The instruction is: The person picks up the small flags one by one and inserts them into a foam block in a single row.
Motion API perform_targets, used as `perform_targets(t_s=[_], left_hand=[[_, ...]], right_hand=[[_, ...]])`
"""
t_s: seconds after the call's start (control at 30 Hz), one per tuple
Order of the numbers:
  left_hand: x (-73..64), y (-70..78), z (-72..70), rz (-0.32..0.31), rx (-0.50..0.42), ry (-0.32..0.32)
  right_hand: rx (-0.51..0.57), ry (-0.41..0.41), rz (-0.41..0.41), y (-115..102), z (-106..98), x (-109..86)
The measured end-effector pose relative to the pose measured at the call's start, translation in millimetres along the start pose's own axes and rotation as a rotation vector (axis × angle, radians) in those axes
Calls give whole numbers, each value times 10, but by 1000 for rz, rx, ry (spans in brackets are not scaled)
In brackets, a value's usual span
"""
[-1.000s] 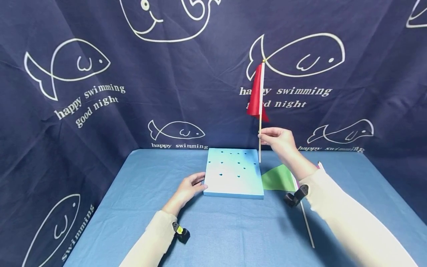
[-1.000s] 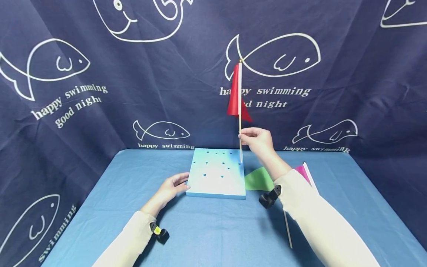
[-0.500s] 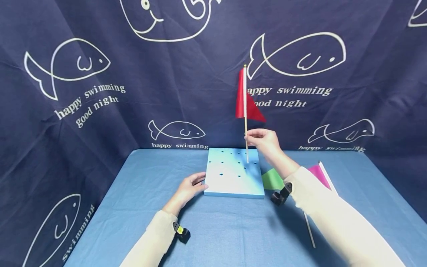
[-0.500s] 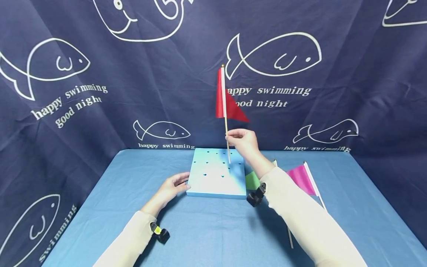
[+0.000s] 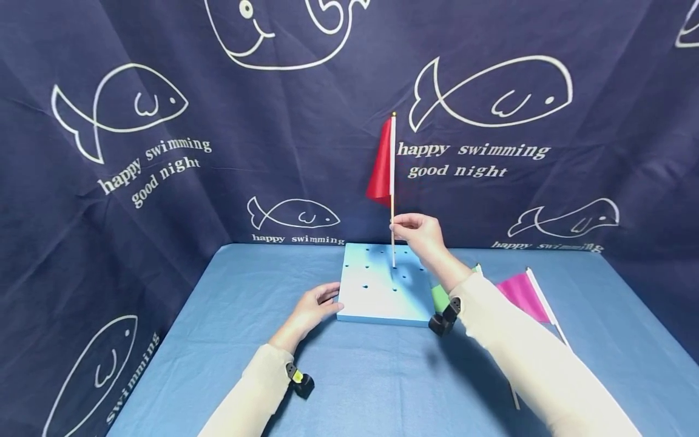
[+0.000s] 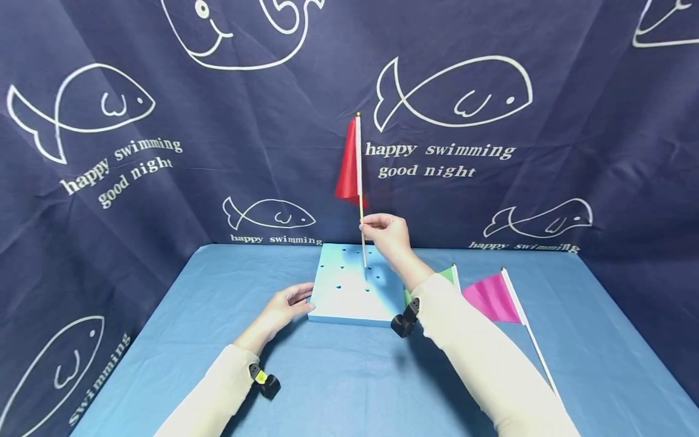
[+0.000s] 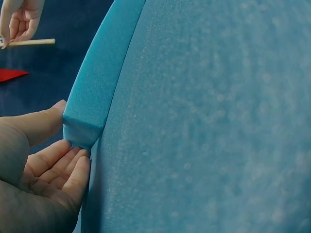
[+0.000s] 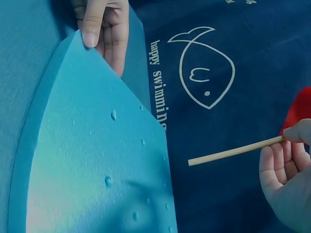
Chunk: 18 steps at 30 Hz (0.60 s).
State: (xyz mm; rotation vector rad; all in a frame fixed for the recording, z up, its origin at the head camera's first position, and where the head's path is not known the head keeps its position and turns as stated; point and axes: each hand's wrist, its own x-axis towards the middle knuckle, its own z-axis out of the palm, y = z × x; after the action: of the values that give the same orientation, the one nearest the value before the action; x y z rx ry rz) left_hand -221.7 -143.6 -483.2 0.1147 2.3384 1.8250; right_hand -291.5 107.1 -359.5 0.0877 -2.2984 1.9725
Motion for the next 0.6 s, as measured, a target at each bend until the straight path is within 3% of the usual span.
perform_targets(t_s=[0.6], left_hand=[[11, -17, -1, 14, 21, -17]], right_hand=[[6, 58, -30, 218, 329, 108]])
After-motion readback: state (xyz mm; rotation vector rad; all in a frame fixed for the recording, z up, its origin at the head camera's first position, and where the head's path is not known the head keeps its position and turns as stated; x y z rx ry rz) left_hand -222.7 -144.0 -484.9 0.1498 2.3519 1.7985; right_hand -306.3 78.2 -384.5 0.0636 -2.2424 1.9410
